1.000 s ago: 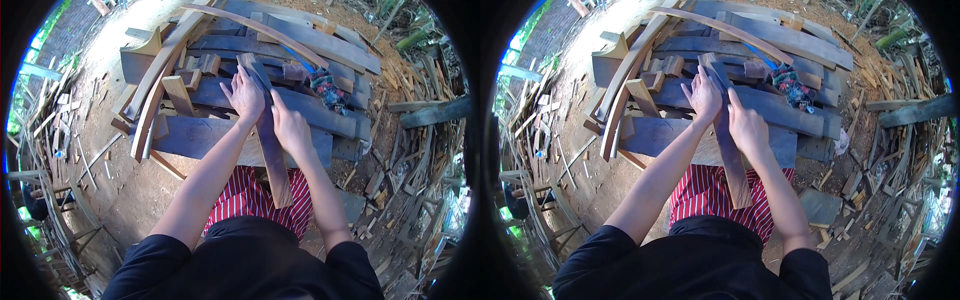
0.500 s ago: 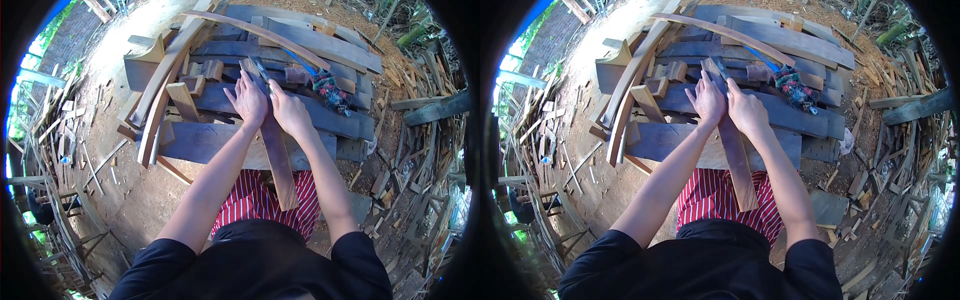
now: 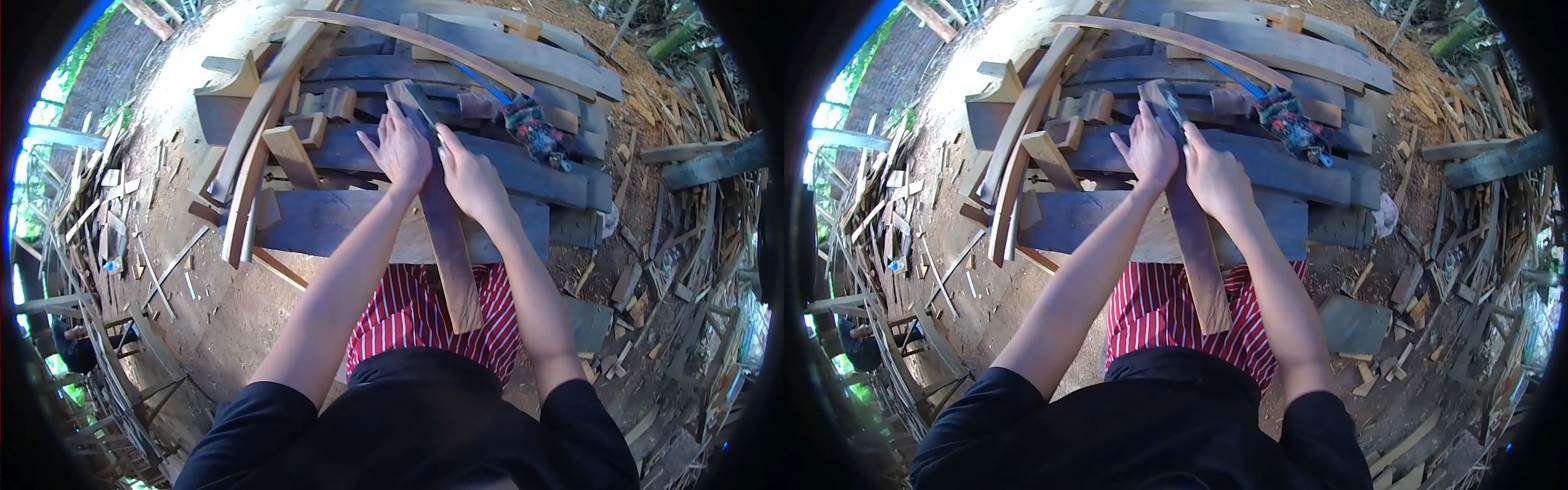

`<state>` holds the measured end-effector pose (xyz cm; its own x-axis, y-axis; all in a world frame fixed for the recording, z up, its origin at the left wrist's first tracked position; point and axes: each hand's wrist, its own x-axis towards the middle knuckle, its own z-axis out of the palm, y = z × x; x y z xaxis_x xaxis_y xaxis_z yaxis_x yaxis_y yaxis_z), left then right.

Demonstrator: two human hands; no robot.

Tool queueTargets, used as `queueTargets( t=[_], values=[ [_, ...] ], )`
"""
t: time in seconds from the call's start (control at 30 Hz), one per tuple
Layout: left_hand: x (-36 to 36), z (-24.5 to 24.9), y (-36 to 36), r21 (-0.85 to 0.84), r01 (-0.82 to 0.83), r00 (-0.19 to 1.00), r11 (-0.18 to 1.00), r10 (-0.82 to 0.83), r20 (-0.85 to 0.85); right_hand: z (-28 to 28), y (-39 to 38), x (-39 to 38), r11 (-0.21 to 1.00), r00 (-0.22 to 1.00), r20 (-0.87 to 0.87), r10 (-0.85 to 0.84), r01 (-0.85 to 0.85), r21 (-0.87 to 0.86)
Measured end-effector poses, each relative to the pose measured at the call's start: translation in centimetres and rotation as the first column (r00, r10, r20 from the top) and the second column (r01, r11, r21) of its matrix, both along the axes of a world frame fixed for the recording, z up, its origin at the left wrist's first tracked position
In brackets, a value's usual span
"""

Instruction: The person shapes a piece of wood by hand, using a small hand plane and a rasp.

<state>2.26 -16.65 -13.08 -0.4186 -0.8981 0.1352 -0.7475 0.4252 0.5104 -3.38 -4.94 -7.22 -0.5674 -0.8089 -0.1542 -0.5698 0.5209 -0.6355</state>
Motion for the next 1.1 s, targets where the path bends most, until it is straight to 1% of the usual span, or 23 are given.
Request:
queueTargets(
  t=[0.07, 0.13, 0.17, 0.2, 0.27, 0.3, 0.33, 0.4, 0.43, 0.5, 0.53, 0.6, 0.63, 0.67, 0.73, 0.77, 0.83, 0.87, 0.9, 0.97, 1.0, 1.07, 1.1],
  values=[
    [0.0, 0.3, 0.2, 0.014, 0.002, 1.0, 1.0, -0.002, -0.006, -1.1, -1.0, -0.7, 1.0, 0.999, -0.034, -0.022, 0.021, -0.018],
    [-0.2, 0.1, 0.2, 0.005, -0.008, 1.0, 1.0, 0.008, -0.009, -0.3, -1.9, -0.7, 1.0, 1.0, -0.026, -0.017, 0.017, -0.008],
    [-0.2, -0.2, 0.1, 0.01, -0.025, 1.0, 1.0, 0.025, -0.01, 0.0, -1.1, -0.4, 0.999, 1.0, 0.004, -0.02, 0.02, 0.034],
    [-0.1, -0.2, 0.1, 0.014, -0.027, 0.999, 1.0, 0.027, -0.023, -0.2, -0.4, -0.3, 0.999, 1.0, 0.003, -0.009, 0.009, 0.037],
    [-0.2, -0.4, 0.1, 0.008, -0.027, 0.999, 1.0, 0.028, -0.028, -1.0, 0.9, -0.3, 0.998, 0.999, -0.034, 0.016, -0.018, -0.062],
    [0.0, -0.5, 0.3, 0.025, -0.024, 1.0, 0.999, 0.024, -0.016, -0.8, 0.2, -0.8, 0.997, 1.0, -0.013, 0.014, -0.014, -0.072],
    [0.1, -0.2, 0.3, 0.044, -0.008, 1.0, 0.999, 0.008, -0.004, -0.4, -0.9, -1.3, 0.999, 1.0, 0.019, 0.008, -0.007, -0.036],
    [-0.1, 0.1, 0.1, 0.043, 0.005, 1.0, 0.999, -0.005, 0.001, -0.8, -3.1, -2.1, 0.998, 0.997, 0.079, -0.012, 0.017, -0.055],
    [-0.1, 0.1, 0.1, 0.042, -0.005, 1.0, 0.999, 0.005, 0.002, -0.7, -2.9, -2.0, 0.998, 0.997, 0.079, -0.008, 0.013, -0.069],
    [-0.2, 0.0, 0.1, 0.02, -0.033, 0.999, 0.999, 0.034, -0.024, -0.2, -1.1, -1.4, 0.999, 1.0, 0.002, 0.021, -0.021, -0.03],
    [-0.2, -0.1, -0.1, 0.028, -0.047, 0.998, 0.999, 0.048, -0.028, 0.0, -0.8, -1.4, 0.999, 0.999, -0.003, 0.035, -0.035, -0.022],
    [-0.2, -0.3, 0.2, 0.0, -0.026, 0.999, 1.0, 0.026, -0.038, 0.4, 0.5, -1.2, 0.999, 0.998, 0.052, 0.036, -0.035, -0.017],
    [-0.1, -0.3, 0.1, 0.001, -0.013, 1.0, 1.0, 0.013, -0.013, 3.5, 0.0, -1.1, 0.991, 0.961, 0.272, -0.045, 0.008, 0.135],
    [-0.1, 0.0, 0.1, -0.001, -0.001, 1.0, 1.0, 0.001, -0.011, 3.4, -0.1, -1.1, 0.991, 0.96, 0.274, -0.055, 0.019, 0.134],
    [-0.4, 0.3, 0.3, 0.03, -0.042, 0.999, 0.999, 0.043, -0.027, 3.5, 0.1, -1.4, 0.99, 0.96, 0.278, -0.027, -0.012, 0.138],
    [-0.3, -0.3, 0.1, 0.024, -0.04, 0.999, 0.999, 0.041, -0.025, 0.3, 0.2, -1.4, 1.0, 0.995, 0.095, 0.011, -0.01, -0.007],
    [-0.5, 0.0, 0.1, 0.027, -0.027, 1.0, 0.999, 0.027, -0.006, -0.4, 0.7, -0.7, 0.998, 1.0, 0.02, 0.017, -0.016, -0.053],
    [-0.2, 0.1, 0.0, 0.044, -0.015, 1.0, 0.999, 0.014, 0.027, -0.6, 1.0, -0.4, 0.996, 1.0, -0.002, 0.028, -0.028, -0.08],
    [-0.2, -0.1, 0.0, 0.037, -0.014, 1.0, 0.999, 0.014, 0.017, -0.5, 0.1, -0.5, 0.996, 1.0, 0.002, 0.031, -0.03, -0.086],
    [-0.3, -0.2, -0.1, 0.053, -0.014, 1.0, 0.998, 0.013, 0.018, -0.3, -0.7, -1.0, 0.998, 0.998, 0.058, 0.002, 0.001, -0.056],
    [-0.5, -0.1, -0.1, 0.058, -0.024, 1.0, 0.998, 0.024, 0.004, -0.7, -0.5, -0.7, 0.999, 0.998, 0.06, -0.006, 0.009, -0.051],
    [-0.8, 0.2, 0.4, 0.045, -0.042, 0.999, 0.998, 0.043, -0.013, -1.3, -0.6, -0.8, 0.994, 0.999, 0.033, -0.003, 0.006, -0.105],
    [-0.7, -0.1, 0.3, 0.039, -0.022, 1.0, 0.999, 0.022, -0.006, -0.7, -0.1, -0.6, 0.999, 0.999, 0.02, -0.025, 0.026, -0.03]
  ],
)
